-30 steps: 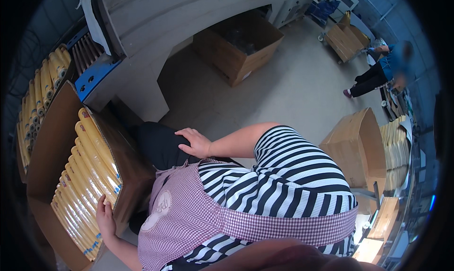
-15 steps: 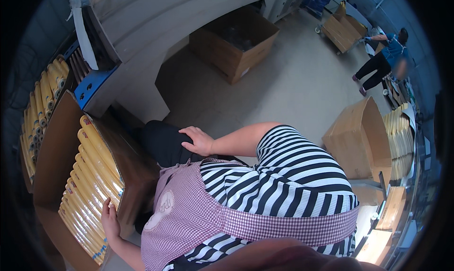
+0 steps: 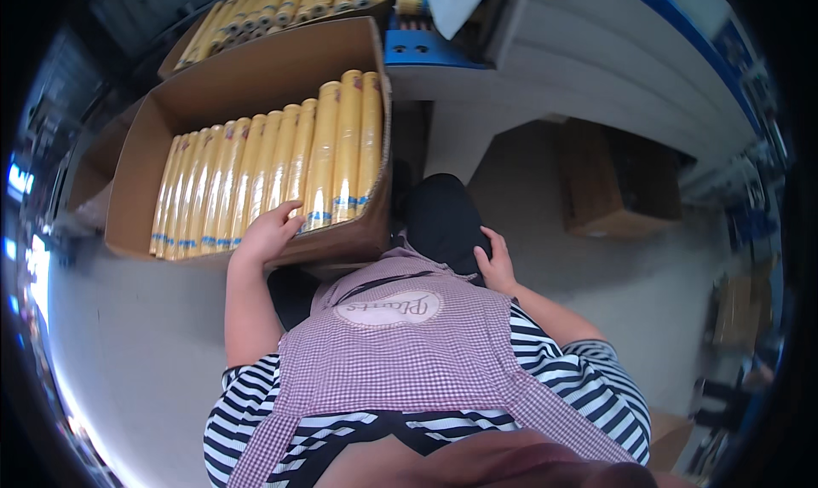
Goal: The person packs long yellow plastic-wrapped rolls into a large cardboard box by hand, arranging them in layers and adjusting their position.
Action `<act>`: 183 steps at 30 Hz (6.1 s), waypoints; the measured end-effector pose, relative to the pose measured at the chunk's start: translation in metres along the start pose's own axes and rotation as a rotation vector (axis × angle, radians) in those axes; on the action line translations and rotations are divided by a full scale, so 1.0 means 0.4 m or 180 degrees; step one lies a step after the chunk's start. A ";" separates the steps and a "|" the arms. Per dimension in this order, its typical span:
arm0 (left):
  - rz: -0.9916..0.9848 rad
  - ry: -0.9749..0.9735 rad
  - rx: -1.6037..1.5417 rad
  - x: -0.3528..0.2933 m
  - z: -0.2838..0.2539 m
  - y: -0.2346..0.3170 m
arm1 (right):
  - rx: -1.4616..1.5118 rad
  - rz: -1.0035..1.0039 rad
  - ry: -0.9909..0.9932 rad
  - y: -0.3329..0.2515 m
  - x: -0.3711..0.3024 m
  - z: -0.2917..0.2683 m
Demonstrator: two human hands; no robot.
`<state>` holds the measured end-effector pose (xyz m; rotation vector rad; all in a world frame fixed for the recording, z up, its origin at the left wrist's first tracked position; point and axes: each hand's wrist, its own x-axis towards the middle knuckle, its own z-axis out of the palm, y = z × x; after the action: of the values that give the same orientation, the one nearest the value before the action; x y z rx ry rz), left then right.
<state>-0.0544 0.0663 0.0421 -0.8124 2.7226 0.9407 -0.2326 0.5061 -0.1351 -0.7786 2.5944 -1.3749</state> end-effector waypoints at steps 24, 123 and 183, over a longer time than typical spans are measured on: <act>0.0206 0.0065 -0.0271 -0.018 -0.052 0.046 | -0.3320 -0.0157 -0.0917 -0.596 1.588 0.090; 0.0755 -0.0639 -0.0241 0.078 0.127 0.265 | -0.0854 -0.0984 -0.0633 -0.181 0.182 0.104; 0.1075 -0.0636 -0.0023 0.077 0.129 0.258 | -0.0745 -0.0934 -0.0251 -0.172 0.185 0.129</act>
<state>-0.1377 0.1516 0.0464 -0.2425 2.7246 1.0290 -0.2533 0.4002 -0.0999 -1.2638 2.6911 -1.0825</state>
